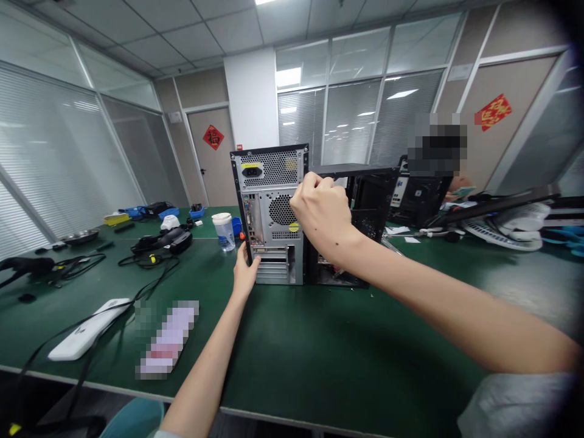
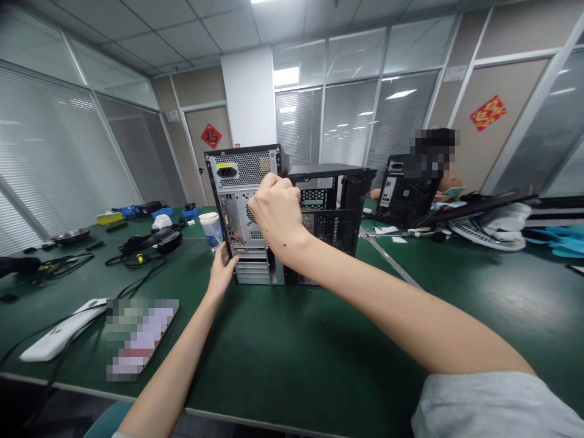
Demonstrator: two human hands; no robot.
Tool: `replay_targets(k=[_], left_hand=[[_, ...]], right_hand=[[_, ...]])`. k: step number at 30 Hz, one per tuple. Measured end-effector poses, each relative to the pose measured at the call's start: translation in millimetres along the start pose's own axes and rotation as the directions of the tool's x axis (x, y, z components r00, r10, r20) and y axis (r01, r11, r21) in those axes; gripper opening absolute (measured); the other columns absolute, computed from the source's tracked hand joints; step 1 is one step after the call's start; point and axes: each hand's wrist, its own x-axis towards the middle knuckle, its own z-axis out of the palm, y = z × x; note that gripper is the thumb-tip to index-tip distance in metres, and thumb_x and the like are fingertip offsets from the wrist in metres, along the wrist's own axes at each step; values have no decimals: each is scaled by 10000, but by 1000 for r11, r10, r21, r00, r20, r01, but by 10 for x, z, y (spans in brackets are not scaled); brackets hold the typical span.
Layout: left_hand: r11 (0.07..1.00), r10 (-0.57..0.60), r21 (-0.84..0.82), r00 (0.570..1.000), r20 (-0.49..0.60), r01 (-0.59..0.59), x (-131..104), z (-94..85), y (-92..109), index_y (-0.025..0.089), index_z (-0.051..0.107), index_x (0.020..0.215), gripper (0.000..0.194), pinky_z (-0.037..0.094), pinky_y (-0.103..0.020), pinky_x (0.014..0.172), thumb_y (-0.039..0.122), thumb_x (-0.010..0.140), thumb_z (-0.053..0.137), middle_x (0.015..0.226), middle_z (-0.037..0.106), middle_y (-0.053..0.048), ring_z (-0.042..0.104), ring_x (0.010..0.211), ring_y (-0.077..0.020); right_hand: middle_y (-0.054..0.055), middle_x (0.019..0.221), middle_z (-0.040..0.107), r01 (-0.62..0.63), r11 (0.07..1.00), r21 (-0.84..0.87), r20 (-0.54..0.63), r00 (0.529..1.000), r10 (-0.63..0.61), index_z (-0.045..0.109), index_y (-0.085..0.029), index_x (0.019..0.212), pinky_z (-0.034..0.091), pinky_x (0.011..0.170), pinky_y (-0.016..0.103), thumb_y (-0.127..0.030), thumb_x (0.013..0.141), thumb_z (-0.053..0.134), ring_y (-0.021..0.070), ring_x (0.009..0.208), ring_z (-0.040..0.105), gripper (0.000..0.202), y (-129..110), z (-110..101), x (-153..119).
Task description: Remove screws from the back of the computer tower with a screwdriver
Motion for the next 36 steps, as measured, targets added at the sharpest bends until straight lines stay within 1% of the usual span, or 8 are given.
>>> replay_targets(k=[3,7,12,16,19,24,31,36], left_hand=[[1000,2,9,1000,-2,-2,6,0,-13,194,333,1428,651,314,-386,1200,197,827,584,1458,477,-113,468,1359,-190],[1000,12,21,1000,2,-12,10,-2,-18,203,342,1423,647,318,-386,1198,205,825,587,1453,485,-104,470,1358,-192],[1000,6,16,1000,-5,-6,-6,-4,7,193,340,1426,650,323,-387,1195,200,825,588,1447,491,-110,474,1355,-195],[1000,15,10,1000,-2,-15,-19,-9,23,187,347,1421,650,317,-397,1198,194,820,595,1445,494,-113,478,1351,-199],[1000,8,18,1000,-9,-8,-19,-10,21,196,352,1417,648,315,-394,1199,191,817,598,1446,495,-108,478,1351,-196],[1000,5,28,1000,-12,-5,-7,-9,9,203,356,1419,644,332,-390,1190,206,822,596,1445,495,-108,480,1350,-203],[999,6,42,1000,-7,-6,-8,-17,8,194,357,1418,641,324,-398,1196,203,822,593,1440,501,-107,485,1345,-203],[999,-7,47,1000,-15,8,-21,-15,16,211,357,1421,642,338,-388,1191,212,825,595,1455,484,-100,472,1357,-207]], right_hand=[[203,971,637,-5,1000,26,35,999,4,669,-25,1028,297,525,256,3,885,280,185,764,575,415,-4,-10,-2],[210,938,636,45,998,-54,60,997,-41,670,-11,1019,262,487,252,34,846,230,184,714,562,474,-10,-10,-14],[203,875,636,92,988,-127,72,994,-83,676,-6,971,227,455,248,69,782,273,175,661,565,452,-7,-4,-12],[176,818,628,116,985,-129,117,988,-101,680,-16,991,240,455,244,81,771,298,179,674,582,451,-7,-9,5],[179,824,636,119,988,-98,142,984,-105,677,-25,1034,252,458,244,86,773,303,191,699,600,469,-4,-8,18],[214,895,656,94,995,-35,170,982,-86,671,-21,1077,307,481,247,91,795,294,233,768,648,484,-12,-6,32],[207,907,682,61,998,26,188,980,-65,684,-48,1081,459,557,252,61,823,361,245,837,671,428,-35,-28,48],[209,921,694,30,998,56,193,980,-41,699,-50,1029,480,564,265,57,826,349,265,860,687,418,-51,-30,65]])
